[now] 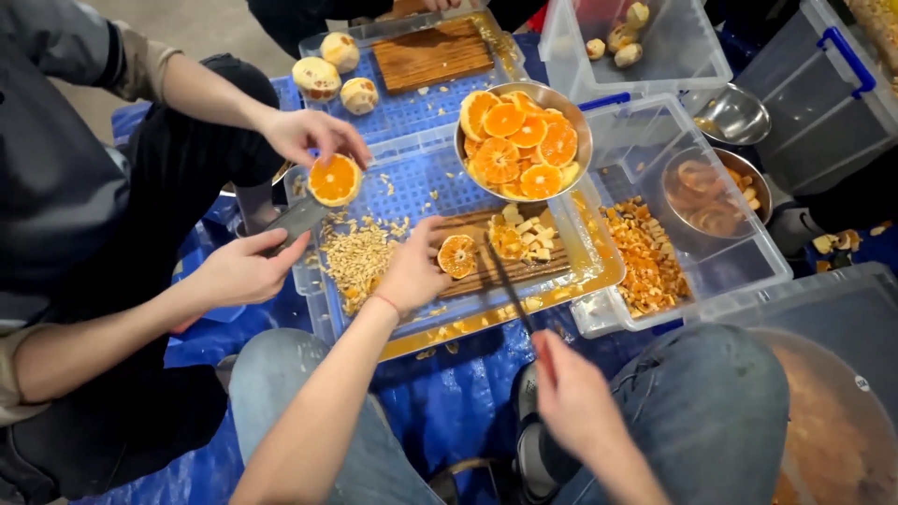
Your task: Workers are manually peeling oranges and slicing them into thin rounds on cutting boards.
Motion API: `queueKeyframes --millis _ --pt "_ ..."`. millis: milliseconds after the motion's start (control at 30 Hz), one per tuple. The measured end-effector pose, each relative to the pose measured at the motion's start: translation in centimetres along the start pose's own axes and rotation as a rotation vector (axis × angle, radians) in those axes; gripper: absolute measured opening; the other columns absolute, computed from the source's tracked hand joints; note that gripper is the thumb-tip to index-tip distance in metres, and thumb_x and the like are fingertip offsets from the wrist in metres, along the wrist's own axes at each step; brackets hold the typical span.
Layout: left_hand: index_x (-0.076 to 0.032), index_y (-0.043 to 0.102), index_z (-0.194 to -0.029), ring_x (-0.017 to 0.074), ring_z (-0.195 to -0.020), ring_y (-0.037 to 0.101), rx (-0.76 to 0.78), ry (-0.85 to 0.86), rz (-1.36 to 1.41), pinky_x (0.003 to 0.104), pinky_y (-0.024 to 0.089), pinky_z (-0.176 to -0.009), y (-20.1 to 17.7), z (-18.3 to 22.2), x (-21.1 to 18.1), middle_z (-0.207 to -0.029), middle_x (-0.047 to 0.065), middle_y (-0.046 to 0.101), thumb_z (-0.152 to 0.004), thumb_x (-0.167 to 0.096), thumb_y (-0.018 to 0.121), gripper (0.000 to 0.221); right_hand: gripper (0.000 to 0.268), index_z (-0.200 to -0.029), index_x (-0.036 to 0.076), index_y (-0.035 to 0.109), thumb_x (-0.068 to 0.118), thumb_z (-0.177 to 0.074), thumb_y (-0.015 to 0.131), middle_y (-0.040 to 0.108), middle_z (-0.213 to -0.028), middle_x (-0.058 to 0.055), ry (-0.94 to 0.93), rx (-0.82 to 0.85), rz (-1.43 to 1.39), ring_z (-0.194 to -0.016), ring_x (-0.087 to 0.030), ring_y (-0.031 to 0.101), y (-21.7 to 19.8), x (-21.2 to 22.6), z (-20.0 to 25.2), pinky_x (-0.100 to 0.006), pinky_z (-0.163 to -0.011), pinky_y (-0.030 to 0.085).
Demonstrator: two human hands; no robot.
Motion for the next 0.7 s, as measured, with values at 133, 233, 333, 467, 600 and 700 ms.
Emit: queueKeyframes --millis 133,233,333,467,600,700 --pt "-0.009 0.047 -0.143 0.0238 -0.088 0.075 -0.007 0.040 -0.210 0.033 0.060 -0.076 1.0 0.1 0.0 -0.121 0.008 0.074 -0.068 -0.001 0.074 0.079 0.059 -0.145 0.009 0.050 0.011 -0.088 0.061 0.075 -0.114 -0.010 -0.022 -0.026 -0.043 -0.094 -0.026 0.075 3.8 2.0 2.7 -0.035 -0.082 0.060" --pt "-0.007 0.050 -0.141 0.0269 -0.080 0.074 -0.082 0.059 -0.218 0.035 0.059 -0.072 1.7 0.4 0.7 -0.109 0.011 0.076 -0.067 -0.002 0.075 0.078 0.063 -0.151 0.015 0.047 0.010 -0.089 0.059 0.072 -0.099 -0.011 -0.036 -0.052 0.015 -0.079 -0.028 0.073 5.3 3.4 3.4 -0.036 -0.072 0.059" --pt "-0.008 0.049 -0.140 0.0321 -0.090 0.074 -0.099 0.099 -0.235 0.038 0.058 -0.077 1.7 0.6 0.4 -0.113 0.011 0.076 -0.067 -0.003 0.075 0.078 0.062 -0.151 0.018 0.048 0.012 -0.091 0.059 0.067 -0.089 -0.009 0.001 -0.034 0.110 -0.071 -0.028 0.069 6.1 3.7 2.7 -0.036 -0.068 0.057" --pt "-0.011 0.047 -0.143 0.0359 -0.110 0.071 -0.049 0.045 -0.263 0.041 0.057 -0.091 1.5 0.1 0.4 -0.125 0.013 0.074 -0.067 -0.003 0.075 0.082 0.064 -0.153 0.017 0.047 0.012 -0.090 0.058 0.065 -0.080 -0.012 -0.023 -0.032 0.190 -0.070 -0.031 0.067 7.3 3.4 0.8 -0.040 -0.070 0.055" --pt "-0.014 0.046 -0.142 0.0354 -0.114 0.069 -0.028 0.008 -0.278 0.043 0.056 -0.094 1.6 0.0 0.5 -0.126 0.011 0.073 -0.065 0.001 0.073 0.083 0.065 -0.155 0.015 0.041 0.011 -0.092 0.053 0.066 -0.086 -0.015 -0.002 0.033 0.214 -0.071 -0.036 0.068 7.3 5.0 -2.0 -0.045 -0.067 0.057" --pt "-0.012 0.048 -0.140 0.0354 -0.117 0.069 -0.059 -0.006 -0.253 0.043 0.056 -0.095 1.8 0.5 0.3 -0.127 0.015 0.072 -0.066 0.002 0.075 0.080 0.064 -0.157 0.015 0.038 0.011 -0.094 0.049 0.066 -0.090 -0.017 -0.002 0.034 0.180 -0.076 -0.037 0.068 7.6 5.0 -2.3 -0.046 -0.071 0.056"
Point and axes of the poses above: each hand's wrist, its own z-axis away from the middle knuckle, its own y-axis out of the palm, x = y × z, the point moved 2 cm from there along -z, towards the middle knuckle
